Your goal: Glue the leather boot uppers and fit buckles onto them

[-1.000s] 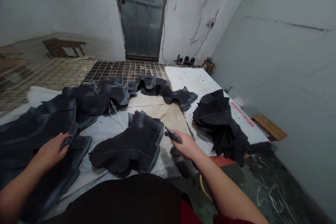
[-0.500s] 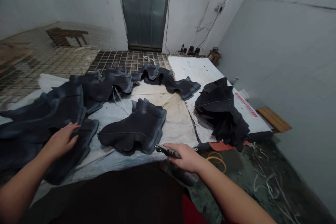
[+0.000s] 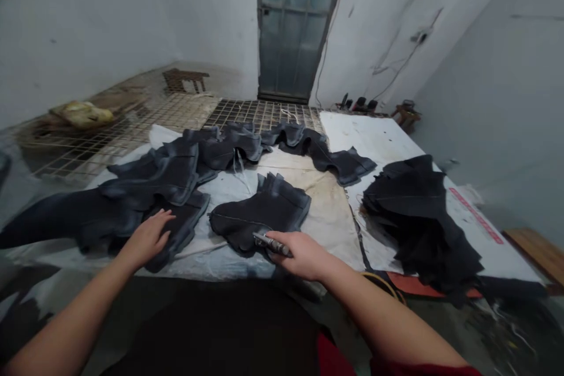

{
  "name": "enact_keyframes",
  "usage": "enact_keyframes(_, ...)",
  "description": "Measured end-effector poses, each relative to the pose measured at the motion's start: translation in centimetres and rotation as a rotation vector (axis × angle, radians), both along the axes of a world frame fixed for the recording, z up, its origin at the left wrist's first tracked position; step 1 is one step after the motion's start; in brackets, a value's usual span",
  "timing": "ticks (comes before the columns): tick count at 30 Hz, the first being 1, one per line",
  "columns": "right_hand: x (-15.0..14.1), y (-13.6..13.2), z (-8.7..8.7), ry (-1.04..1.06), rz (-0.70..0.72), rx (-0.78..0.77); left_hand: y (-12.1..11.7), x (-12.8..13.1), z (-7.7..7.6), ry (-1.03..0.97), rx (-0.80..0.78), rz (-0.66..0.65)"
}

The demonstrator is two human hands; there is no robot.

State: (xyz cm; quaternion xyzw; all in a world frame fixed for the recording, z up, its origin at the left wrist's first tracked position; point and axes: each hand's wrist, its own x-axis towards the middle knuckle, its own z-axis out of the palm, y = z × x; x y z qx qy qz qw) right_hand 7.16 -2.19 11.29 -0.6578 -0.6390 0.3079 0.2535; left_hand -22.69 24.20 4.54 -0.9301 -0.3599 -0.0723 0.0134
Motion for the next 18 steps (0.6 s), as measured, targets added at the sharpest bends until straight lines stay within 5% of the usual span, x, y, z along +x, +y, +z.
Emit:
enact_keyframes(5,-1.7,3.2,0.7,0.005,0.101,0.011,-2.5,-0.7,-0.7,-0.025,-0.003,0.030)
enact_keyframes(10,-1.9,5.7,0.3,0.047,0.016,0.099,-4.9,0.3,-1.8,-0.054,-0.027,-0.025)
enact_keyframes(18,0.7,6.2,0.3,-0.009,-0.080,0.046,-8.1,6.7,-2.4,-0.080,-0.088,-0.318)
